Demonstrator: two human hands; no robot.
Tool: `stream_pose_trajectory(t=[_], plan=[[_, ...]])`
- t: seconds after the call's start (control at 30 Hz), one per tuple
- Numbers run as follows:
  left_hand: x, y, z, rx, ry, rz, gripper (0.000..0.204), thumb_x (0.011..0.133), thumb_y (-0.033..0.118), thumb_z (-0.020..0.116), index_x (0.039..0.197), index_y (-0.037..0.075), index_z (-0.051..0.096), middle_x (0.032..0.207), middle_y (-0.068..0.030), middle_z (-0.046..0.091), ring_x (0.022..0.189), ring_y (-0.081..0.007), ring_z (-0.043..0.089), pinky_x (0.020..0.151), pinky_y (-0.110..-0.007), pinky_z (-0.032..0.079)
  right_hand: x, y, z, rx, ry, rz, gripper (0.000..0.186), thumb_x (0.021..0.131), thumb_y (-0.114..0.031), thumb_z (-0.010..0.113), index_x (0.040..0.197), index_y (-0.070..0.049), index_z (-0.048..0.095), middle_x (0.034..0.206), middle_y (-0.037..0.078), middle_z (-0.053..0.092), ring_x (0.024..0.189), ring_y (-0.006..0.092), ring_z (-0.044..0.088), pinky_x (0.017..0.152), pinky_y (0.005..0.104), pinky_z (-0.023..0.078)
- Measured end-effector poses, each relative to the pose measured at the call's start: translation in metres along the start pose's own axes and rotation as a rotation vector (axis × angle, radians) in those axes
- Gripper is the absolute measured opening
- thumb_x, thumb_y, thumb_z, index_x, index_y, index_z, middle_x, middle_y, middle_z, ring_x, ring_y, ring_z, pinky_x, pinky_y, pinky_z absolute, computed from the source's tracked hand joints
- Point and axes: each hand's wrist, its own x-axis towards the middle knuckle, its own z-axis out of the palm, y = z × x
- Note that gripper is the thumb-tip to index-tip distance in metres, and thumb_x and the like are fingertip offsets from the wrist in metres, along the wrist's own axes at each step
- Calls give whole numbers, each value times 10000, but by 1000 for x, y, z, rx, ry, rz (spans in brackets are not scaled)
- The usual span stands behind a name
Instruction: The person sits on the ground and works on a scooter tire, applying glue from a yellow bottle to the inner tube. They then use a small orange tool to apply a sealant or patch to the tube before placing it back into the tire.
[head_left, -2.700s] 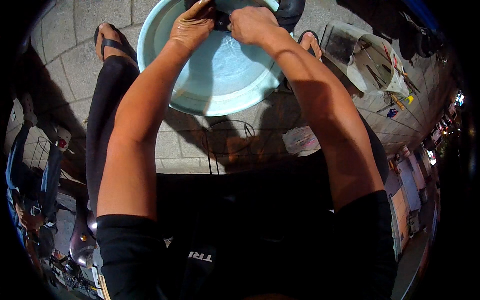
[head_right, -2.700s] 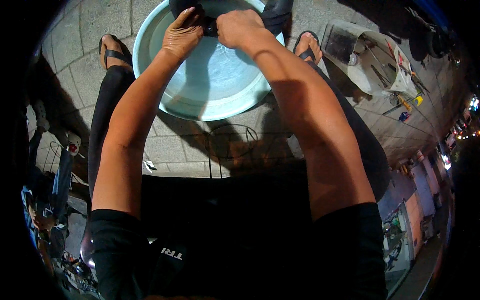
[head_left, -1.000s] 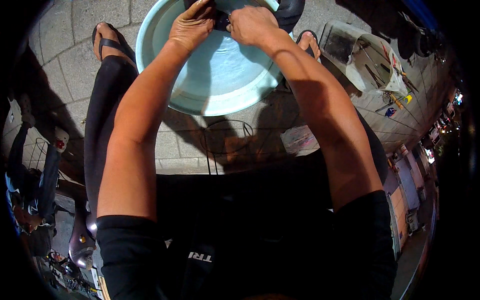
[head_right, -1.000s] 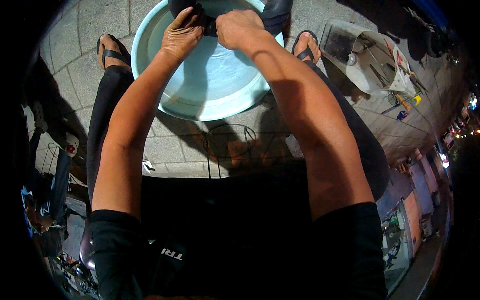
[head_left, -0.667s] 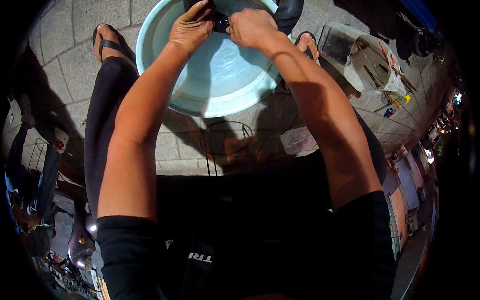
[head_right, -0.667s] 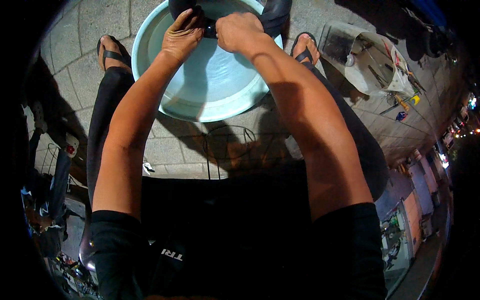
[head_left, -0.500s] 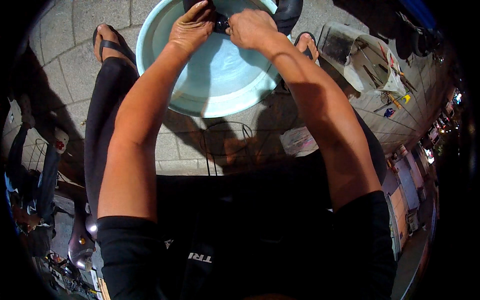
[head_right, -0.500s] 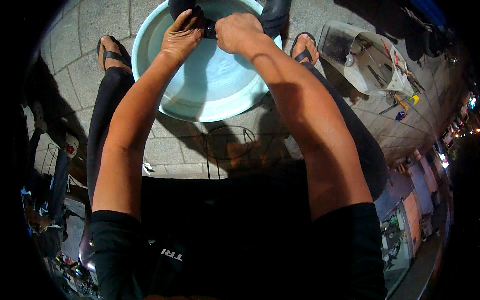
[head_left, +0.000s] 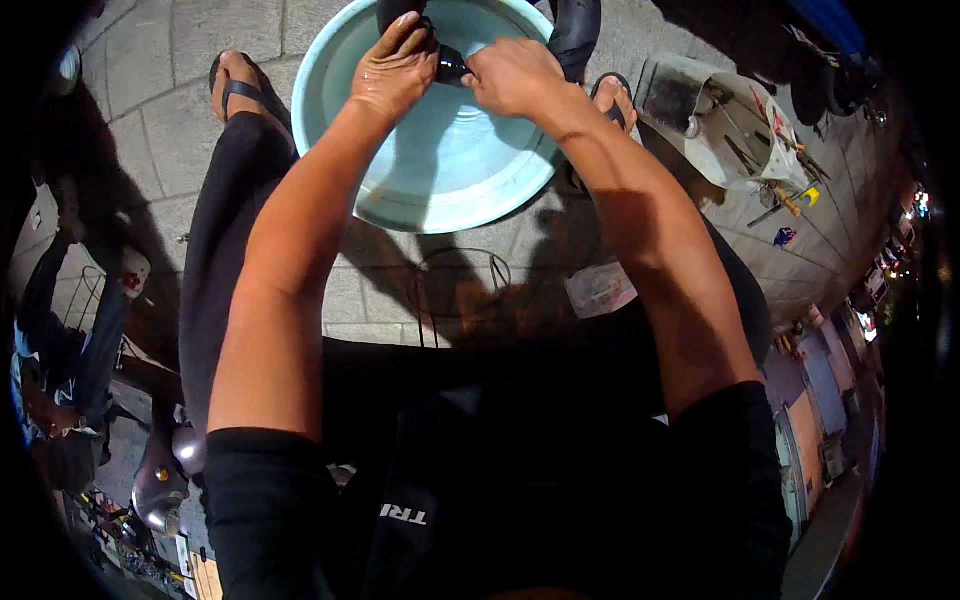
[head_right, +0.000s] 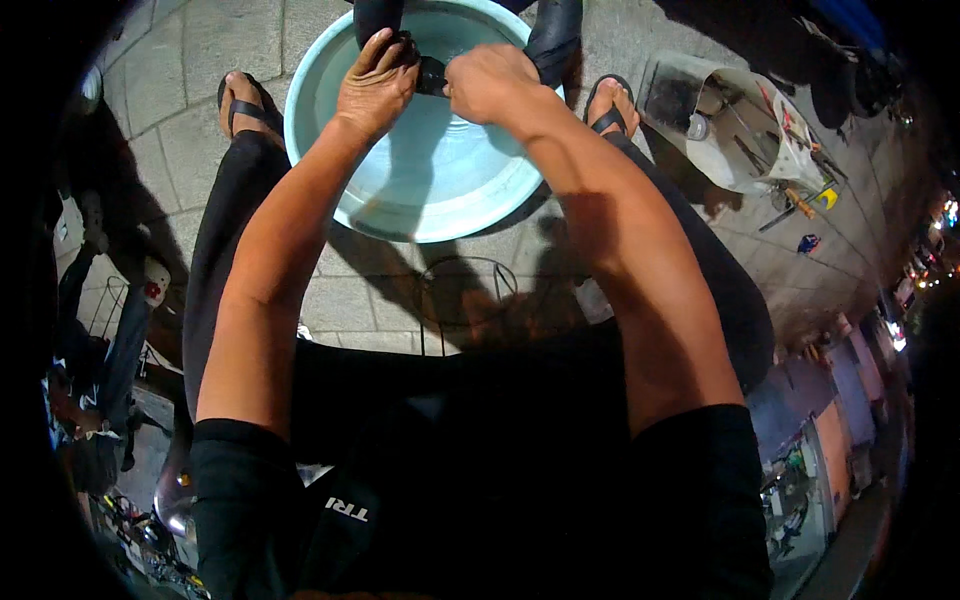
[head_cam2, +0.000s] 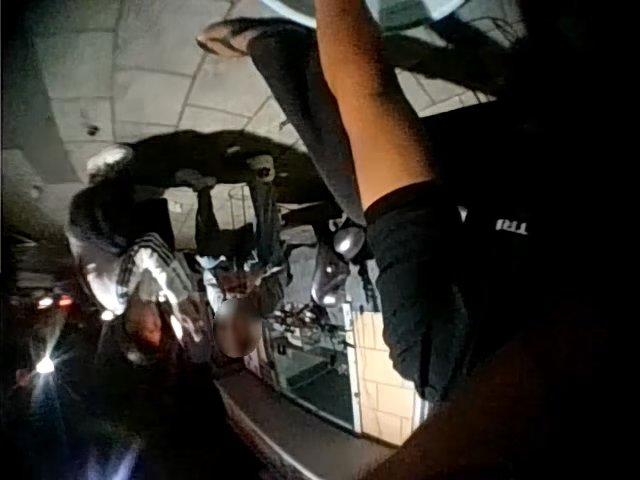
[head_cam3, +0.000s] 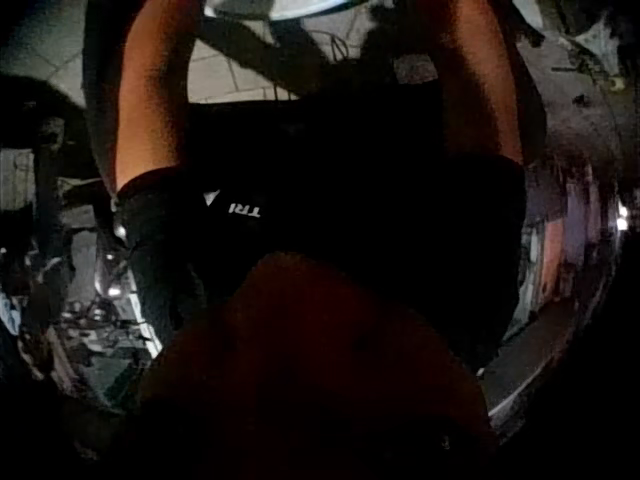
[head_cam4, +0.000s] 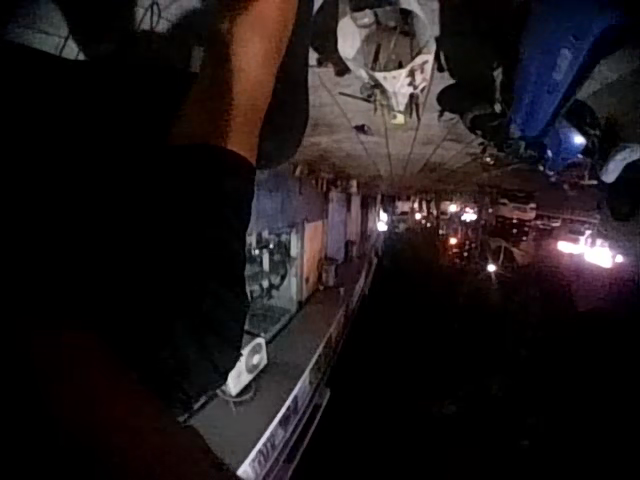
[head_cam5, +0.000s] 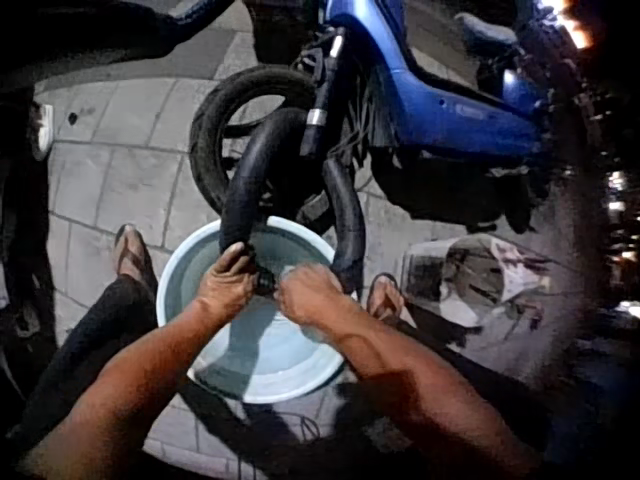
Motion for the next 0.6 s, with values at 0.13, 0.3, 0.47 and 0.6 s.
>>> stream_pose_trajectory(t=[0.13, 0.3, 0.47, 0.6], plan=[[2, -1, -8, -46, 31, -22, 248, 947, 206, 565, 1125, 121, 714, 1291, -18, 699, 1390, -147, 538, 1340, -411, 191, -9, 1, -5, 9, 36, -34, 324, 949, -371, 705, 983, -75, 831, 979, 211, 785, 972, 400, 764, 896, 496, 607], [0, -3, -8, -107, 38, -51, 231, 932, 206, 574, 1095, 111, 707, 1246, -22, 690, 1362, -166, 551, 1330, -417, 200, -18, -4, -17, 32, 38, -37, 401, 923, -431, 733, 991, -43, 807, 975, 219, 781, 968, 412, 758, 890, 505, 601], [6, -4, -22, -182, 4, -69, 210, 922, 184, 577, 1061, 91, 704, 1225, -27, 686, 1354, -173, 552, 1324, -422, 200, -23, 7, -5, -40, 187, -118, 507, 877, -510, 760, 1089, -49, 750, 1014, 214, 756, 988, 432, 711, 904, 522, 558], [8, -2, -32, -176, 20, -86, 200, 923, 196, 585, 1043, 88, 703, 1210, -35, 684, 1358, -178, 551, 1322, -422, 197, -28, -2, -8, 25, 267, -131, 500, 899, -495, 753, 1197, -95, 718, 1116, 188, 750, 1026, 417, 703, 925, 509, 547]])
